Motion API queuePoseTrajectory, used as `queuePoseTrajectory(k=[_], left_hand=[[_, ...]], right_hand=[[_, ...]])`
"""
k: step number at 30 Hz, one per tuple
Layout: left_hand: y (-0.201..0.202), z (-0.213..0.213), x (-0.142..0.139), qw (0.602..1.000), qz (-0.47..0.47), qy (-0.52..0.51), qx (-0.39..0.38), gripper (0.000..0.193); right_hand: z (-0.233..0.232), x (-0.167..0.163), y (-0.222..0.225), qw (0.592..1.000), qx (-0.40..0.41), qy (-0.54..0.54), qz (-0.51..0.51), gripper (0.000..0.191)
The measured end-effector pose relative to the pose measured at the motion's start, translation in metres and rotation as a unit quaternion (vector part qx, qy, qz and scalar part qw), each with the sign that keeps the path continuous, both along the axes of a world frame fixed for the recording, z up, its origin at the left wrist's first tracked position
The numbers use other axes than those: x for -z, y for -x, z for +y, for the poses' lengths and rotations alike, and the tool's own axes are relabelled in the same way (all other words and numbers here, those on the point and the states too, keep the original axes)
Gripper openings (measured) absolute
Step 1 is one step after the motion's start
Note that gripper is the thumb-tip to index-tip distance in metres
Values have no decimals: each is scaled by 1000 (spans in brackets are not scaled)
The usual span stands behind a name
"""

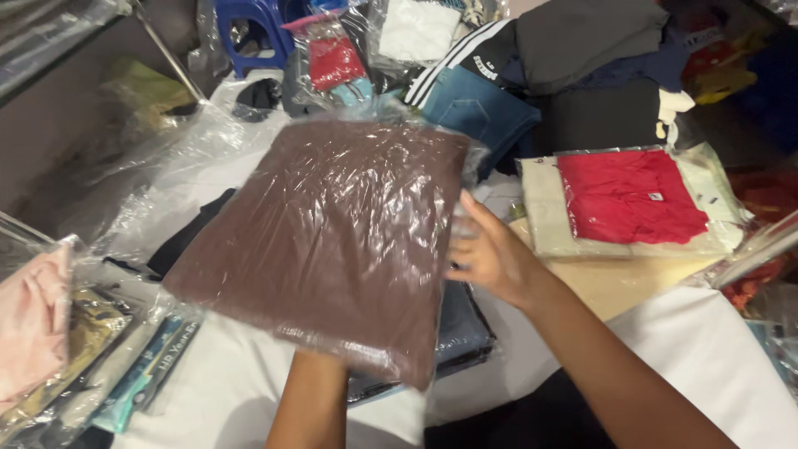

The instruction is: The person folds several garments on a white sheet on the floor, including a blue shirt, a black top, and a pair of black track pants with white stripes. The person folds each item neatly and places them into clear plastic bags.

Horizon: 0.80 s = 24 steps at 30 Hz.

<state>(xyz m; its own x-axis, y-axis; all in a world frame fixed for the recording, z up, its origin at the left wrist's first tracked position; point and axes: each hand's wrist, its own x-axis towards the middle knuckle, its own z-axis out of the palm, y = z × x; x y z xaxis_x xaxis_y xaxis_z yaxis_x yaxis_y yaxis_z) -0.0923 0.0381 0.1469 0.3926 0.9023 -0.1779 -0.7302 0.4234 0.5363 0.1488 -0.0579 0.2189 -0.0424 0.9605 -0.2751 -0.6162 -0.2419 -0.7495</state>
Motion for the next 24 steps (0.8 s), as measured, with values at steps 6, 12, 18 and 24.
queuePoseTrajectory(k=[6,12,18,24], left_hand=[[95,-44,-100,970,-102,-222,-9,71],[161,17,-183,855,373,-359,-16,66],[151,28,-130,690,543,-468,-96,23],[157,-92,4,436,614,-657,33,55]], right_hand=[[57,-57,21,997,34,-30,-56,66],[84,-102,-5,904,82,-266,-324,56],[75,-66,-28,776,-4,-453,-439,51],[-39,57,-37,632,-148,-395,-651,58]])
